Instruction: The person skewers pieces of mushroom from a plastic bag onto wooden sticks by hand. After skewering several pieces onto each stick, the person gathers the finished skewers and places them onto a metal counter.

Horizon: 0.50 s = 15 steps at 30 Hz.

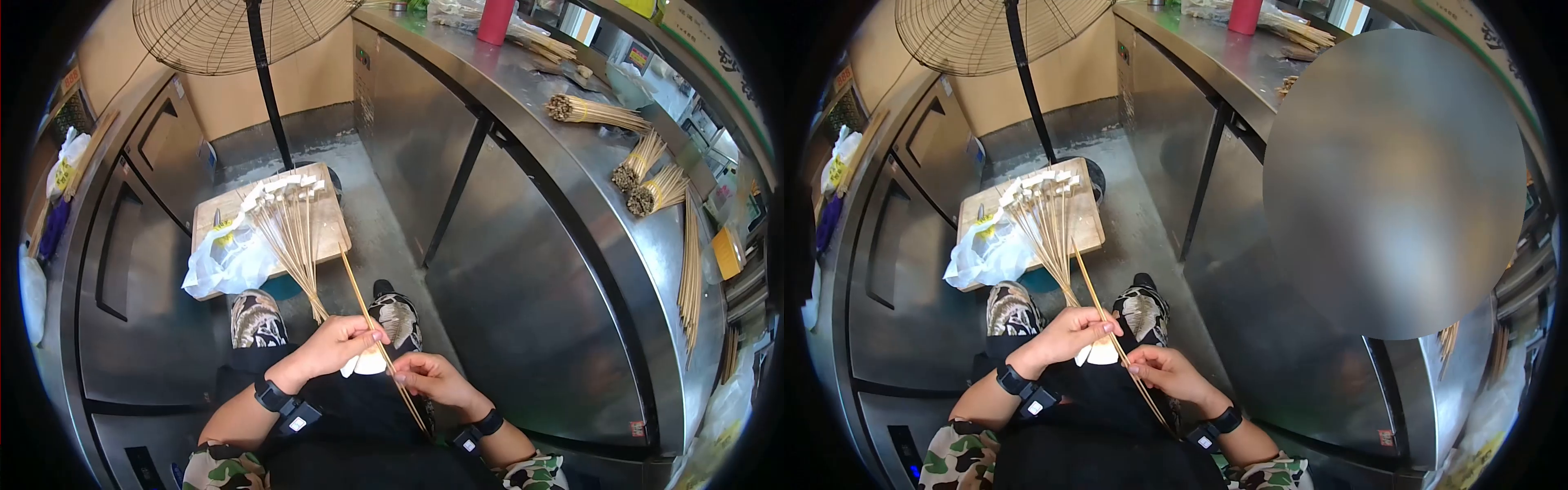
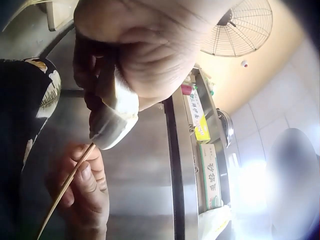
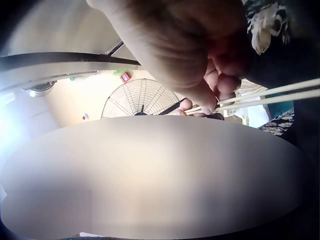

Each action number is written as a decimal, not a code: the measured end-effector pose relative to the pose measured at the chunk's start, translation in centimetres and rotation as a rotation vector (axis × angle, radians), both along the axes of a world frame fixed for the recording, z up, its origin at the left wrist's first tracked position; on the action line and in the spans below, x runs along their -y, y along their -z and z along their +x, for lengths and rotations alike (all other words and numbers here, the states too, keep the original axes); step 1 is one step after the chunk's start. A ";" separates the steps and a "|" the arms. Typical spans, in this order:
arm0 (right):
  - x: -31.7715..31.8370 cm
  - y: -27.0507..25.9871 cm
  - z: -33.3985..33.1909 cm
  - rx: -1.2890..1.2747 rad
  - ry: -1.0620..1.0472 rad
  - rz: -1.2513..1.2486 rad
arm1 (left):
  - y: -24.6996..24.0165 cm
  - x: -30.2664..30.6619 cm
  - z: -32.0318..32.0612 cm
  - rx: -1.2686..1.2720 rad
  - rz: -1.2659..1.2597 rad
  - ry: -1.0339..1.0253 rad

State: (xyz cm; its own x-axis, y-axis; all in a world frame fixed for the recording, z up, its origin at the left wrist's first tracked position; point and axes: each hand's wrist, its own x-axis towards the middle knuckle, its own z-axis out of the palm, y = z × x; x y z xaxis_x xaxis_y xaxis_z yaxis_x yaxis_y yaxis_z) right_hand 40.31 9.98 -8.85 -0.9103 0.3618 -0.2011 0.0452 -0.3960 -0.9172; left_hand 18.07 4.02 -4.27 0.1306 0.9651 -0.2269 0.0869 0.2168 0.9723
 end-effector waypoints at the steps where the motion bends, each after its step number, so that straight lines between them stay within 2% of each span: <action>1: 0.0 -0.2 0.2 0.007 0.014 0.015 | 0.3 -0.3 0.2 0.025 0.015 -0.011; 6: 0.2 -1.6 1.7 0.032 0.107 0.029 | 0.3 -1.9 1.8 0.049 0.086 0.023; 9: 1.0 -2.2 2.6 0.035 0.213 -0.009 | -0.1 -2.4 2.7 0.008 0.118 0.095; 12: 1.6 -1.1 2.5 -0.007 0.362 0.068 | 0.0 -2.1 3.2 0.015 0.116 0.140; 15: 2.5 -1.4 0.9 -0.057 0.395 -0.029 | 0.2 -0.9 2.7 0.047 0.099 0.149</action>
